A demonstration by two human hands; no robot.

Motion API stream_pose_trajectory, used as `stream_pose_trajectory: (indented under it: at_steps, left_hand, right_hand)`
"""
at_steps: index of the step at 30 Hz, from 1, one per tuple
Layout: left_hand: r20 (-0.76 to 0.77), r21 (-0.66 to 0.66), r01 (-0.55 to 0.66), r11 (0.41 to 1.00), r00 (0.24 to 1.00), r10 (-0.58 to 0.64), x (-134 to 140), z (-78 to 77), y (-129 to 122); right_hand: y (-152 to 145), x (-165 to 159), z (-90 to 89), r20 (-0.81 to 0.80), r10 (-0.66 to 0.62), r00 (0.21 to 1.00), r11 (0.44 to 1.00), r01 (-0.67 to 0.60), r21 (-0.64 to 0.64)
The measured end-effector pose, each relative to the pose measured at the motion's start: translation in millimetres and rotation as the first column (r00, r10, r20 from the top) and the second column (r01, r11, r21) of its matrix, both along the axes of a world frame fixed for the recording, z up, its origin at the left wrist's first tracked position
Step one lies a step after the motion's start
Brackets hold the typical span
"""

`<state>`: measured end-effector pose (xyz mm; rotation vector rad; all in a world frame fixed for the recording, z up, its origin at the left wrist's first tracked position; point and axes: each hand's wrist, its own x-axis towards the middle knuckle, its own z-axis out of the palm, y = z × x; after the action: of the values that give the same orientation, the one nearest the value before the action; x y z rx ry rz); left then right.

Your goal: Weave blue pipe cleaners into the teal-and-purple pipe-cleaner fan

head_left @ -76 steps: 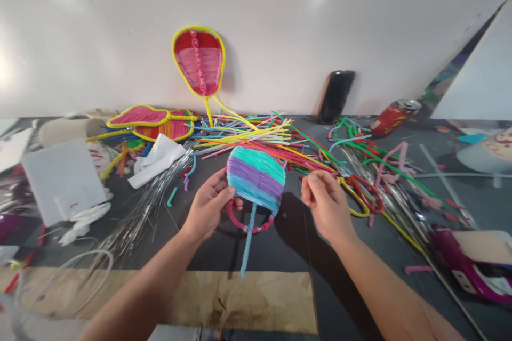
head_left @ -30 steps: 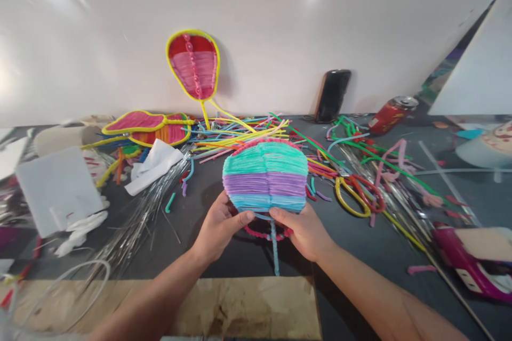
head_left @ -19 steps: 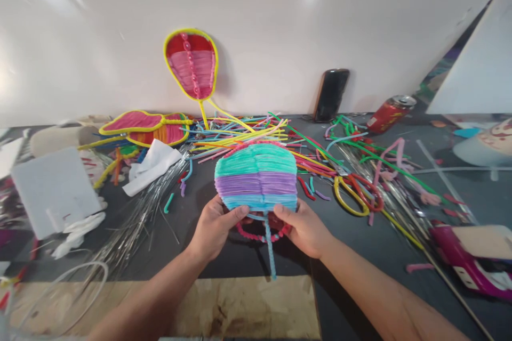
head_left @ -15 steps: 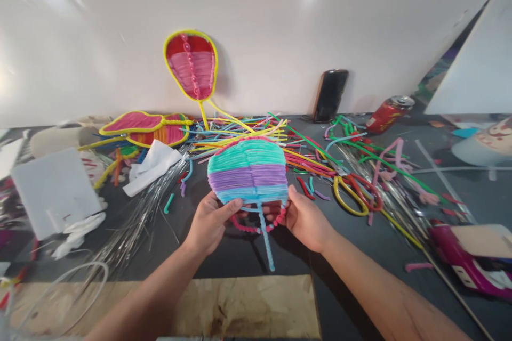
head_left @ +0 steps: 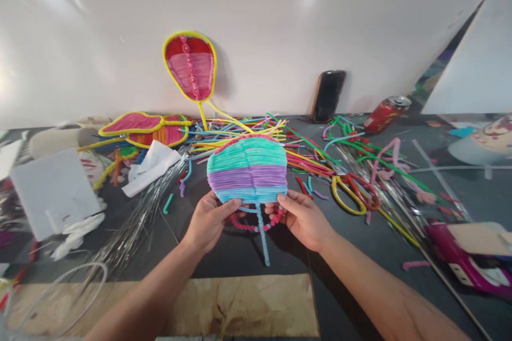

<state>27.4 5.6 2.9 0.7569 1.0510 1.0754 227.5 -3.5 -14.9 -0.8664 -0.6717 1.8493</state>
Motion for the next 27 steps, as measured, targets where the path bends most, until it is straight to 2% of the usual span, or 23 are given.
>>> stream_pose_trajectory:
  at_steps: [3, 5, 9, 17, 22, 27]
  left_hand:
    - [0.004, 0.002, 0.012, 1.0, 1.0, -0.012, -1.0, -1.7, 0.3]
    - [0.004, -0.001, 0.022, 1.0, 1.0, -0.022, -1.3, -3.0, 0.3]
    - [-0.008, -0.011, 0.026, 1.0, 1.0, -0.026, -1.1, -3.6, -0.3]
    - [-0.004, -0.014, 0.035, 0.999, 0.999, -0.035, -2.2, -2.5, 0.4]
    - [-0.01, -0.016, 0.076, 0.997, 0.997, -0.076, -0.5, -3.8, 0.0]
    - [0.037, -0.033, 0.13, 0.991, 0.991, -0.128, 1.7, -3.0, -1.9]
  right_hand:
    - [1.6, -0.1, 0.3, -0.034, 0.016, 0.999, 0.999, -0.018, -0.047]
    - [2.6, -0.1, 0.1, -0.058, -0.029, 0.998, 0.998, 0.025, -0.056]
    - [3.4, 0.7, 1.0, -0.05, -0.111, 0.993, 0.994, 0.11, -0.007]
    - [4.7, 2.3, 5.2, -0.012, -0.082, 0.997, 0.994, 0.083, 0.074]
    - [2.8, -1.0, 5.1, -0.048, -0.016, 0.999, 1.0, 0.014, -0.027]
    - [-1.5, -4.7, -0.4, 0.043, -0.001, 0.999, 0.997, 0.004, -0.078]
